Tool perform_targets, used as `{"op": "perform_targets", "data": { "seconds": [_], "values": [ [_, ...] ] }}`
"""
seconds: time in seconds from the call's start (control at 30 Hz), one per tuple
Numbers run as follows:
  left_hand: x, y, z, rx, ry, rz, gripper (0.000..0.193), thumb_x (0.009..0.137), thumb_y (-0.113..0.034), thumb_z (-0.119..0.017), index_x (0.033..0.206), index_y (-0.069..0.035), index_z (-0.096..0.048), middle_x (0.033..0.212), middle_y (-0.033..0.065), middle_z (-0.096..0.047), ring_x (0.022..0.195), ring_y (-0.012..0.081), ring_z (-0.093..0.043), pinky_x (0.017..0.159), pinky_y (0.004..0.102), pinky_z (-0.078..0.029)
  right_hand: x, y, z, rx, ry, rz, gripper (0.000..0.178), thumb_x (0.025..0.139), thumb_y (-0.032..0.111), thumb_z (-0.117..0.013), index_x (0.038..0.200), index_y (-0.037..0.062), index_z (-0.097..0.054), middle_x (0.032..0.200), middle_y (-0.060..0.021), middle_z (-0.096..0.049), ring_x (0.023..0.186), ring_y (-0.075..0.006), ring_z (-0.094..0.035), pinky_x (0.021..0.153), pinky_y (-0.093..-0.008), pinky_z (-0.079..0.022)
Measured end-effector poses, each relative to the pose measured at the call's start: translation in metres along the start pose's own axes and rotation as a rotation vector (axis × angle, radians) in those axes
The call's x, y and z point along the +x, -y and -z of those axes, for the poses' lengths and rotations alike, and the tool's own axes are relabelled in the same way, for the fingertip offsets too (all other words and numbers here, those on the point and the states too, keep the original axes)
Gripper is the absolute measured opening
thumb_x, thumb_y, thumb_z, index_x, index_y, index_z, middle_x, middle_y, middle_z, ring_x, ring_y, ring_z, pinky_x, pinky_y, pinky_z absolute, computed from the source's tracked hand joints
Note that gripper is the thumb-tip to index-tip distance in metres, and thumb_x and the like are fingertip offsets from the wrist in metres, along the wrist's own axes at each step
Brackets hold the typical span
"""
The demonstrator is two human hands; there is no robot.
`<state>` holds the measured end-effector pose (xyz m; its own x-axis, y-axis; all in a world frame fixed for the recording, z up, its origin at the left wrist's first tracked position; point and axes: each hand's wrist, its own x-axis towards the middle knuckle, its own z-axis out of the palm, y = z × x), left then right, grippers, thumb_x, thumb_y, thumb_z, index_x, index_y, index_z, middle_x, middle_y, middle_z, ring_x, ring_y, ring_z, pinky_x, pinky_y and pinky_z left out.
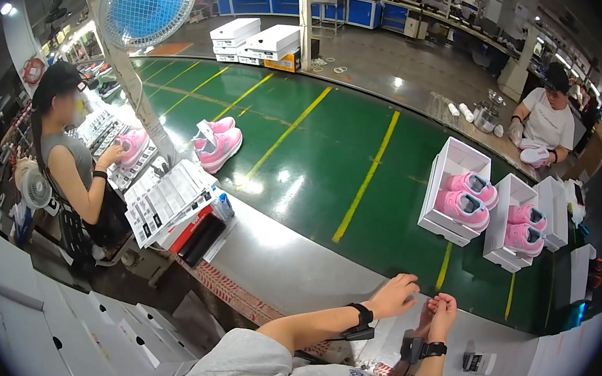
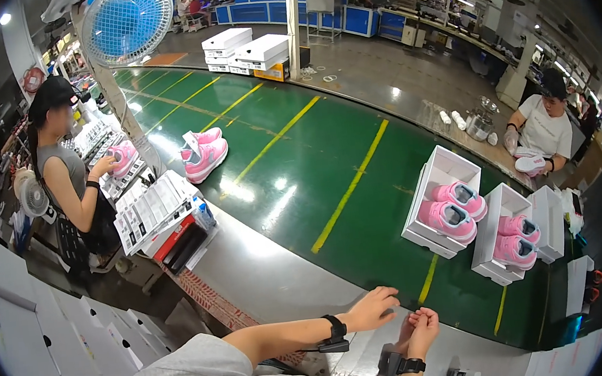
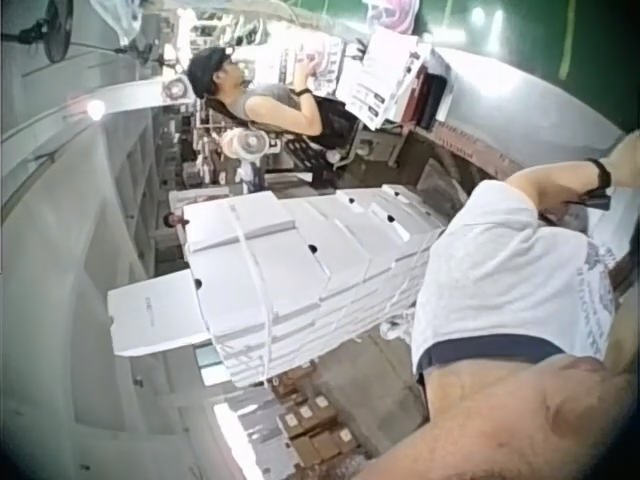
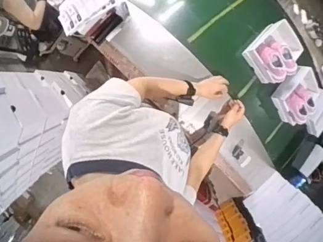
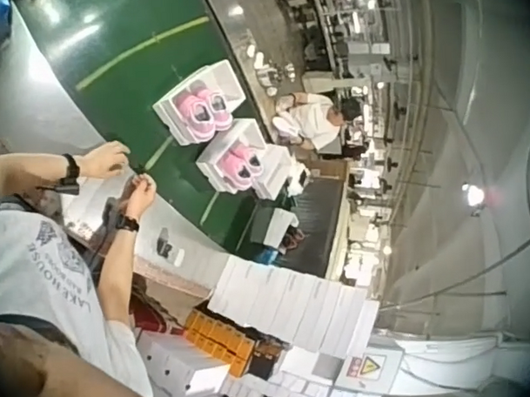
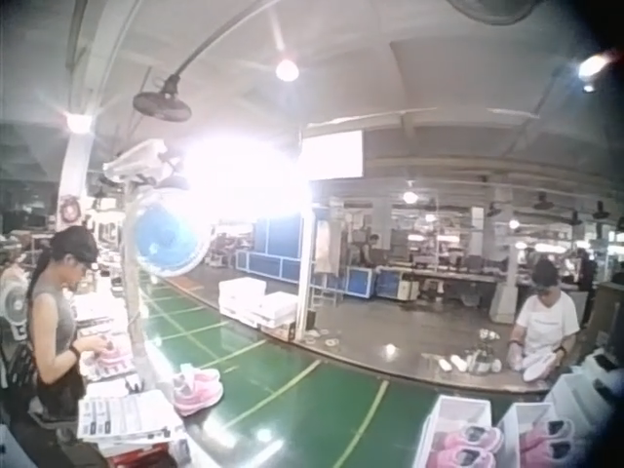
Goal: The recorder scans the barcodes on shoe boxes and pairs of shoes before placing the shoes into the correct boxes on a production line.
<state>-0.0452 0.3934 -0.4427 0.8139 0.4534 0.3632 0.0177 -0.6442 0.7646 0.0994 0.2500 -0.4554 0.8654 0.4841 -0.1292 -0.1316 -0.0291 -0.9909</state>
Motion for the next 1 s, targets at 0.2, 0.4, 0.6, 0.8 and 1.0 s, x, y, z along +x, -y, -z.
{"op": "perform_targets", "data": {
  "seconds": [0.2,0.4,0.6,0.8,1.0],
  "values": [
    [0.003,-0.004,0.000,0.052,0.058,-0.145,0.026,0.082,-0.017,-0.069,0.103,-0.003,-0.064,0.114,0.0174,-0.060,0.113,0.0360,-0.054,0.093,0.0473,-0.045,-0.049,0.019,0.021,0.010,0.055,-0.094,0.013,0.101,0.009,-0.051,0.109,0.0031,-0.059,0.092,-0.0088,-0.066,0.076,-0.0150,-0.066,0.066,-0.0251,-0.056],
    [0.001,0.033,-0.008,0.169,0.024,-0.216,0.029,0.081,-0.015,-0.071,0.108,-0.006,-0.063,0.115,0.0159,-0.063,0.110,0.0356,-0.057,0.095,0.0492,-0.044,-0.121,0.075,0.057,-0.175,-0.016,0.023,0.015,0.099,0.008,-0.058,0.108,-0.0018,-0.064,0.093,-0.0066,-0.068,0.083,-0.0145,-0.068,0.074,-0.0275,-0.056],
    [0.007,0.037,0.006,0.194,0.095,-0.231,0.030,0.082,-0.009,-0.068,0.111,-0.004,-0.060,0.116,0.0153,-0.062,0.111,0.0360,-0.055,0.096,0.0473,-0.042,-0.227,0.176,0.203,-1.016,-0.813,0.485,0.019,0.084,-0.002,-0.061,0.102,0.0036,-0.061,0.092,-0.0164,-0.059,0.086,-0.0352,-0.060,0.075,-0.0403,-0.050],
    [0.004,0.022,-0.002,0.184,0.169,-0.223,0.029,0.086,-0.008,-0.065,0.113,-0.003,-0.057,0.115,0.0154,-0.060,0.108,0.0368,-0.054,0.095,0.0463,-0.041,-0.403,0.196,0.350,-1.604,-1.428,0.009,0.042,0.075,0.013,-0.078,0.109,0.0045,-0.056,0.112,-0.0174,-0.060,0.105,-0.0380,-0.057,0.089,-0.0468,-0.046],
    [0.002,0.022,0.003,0.223,0.201,-0.189,0.027,0.089,-0.010,-0.063,0.113,-0.003,-0.057,0.116,0.0152,-0.060,0.109,0.0359,-0.054,0.096,0.0458,-0.040,-0.471,0.138,0.399,-1.448,-1.358,-0.332,0.044,0.073,0.020,-0.082,0.108,0.0077,-0.059,0.125,-0.0138,-0.057,0.118,-0.0357,-0.054,0.105,-0.0480,-0.038]
  ]
}}
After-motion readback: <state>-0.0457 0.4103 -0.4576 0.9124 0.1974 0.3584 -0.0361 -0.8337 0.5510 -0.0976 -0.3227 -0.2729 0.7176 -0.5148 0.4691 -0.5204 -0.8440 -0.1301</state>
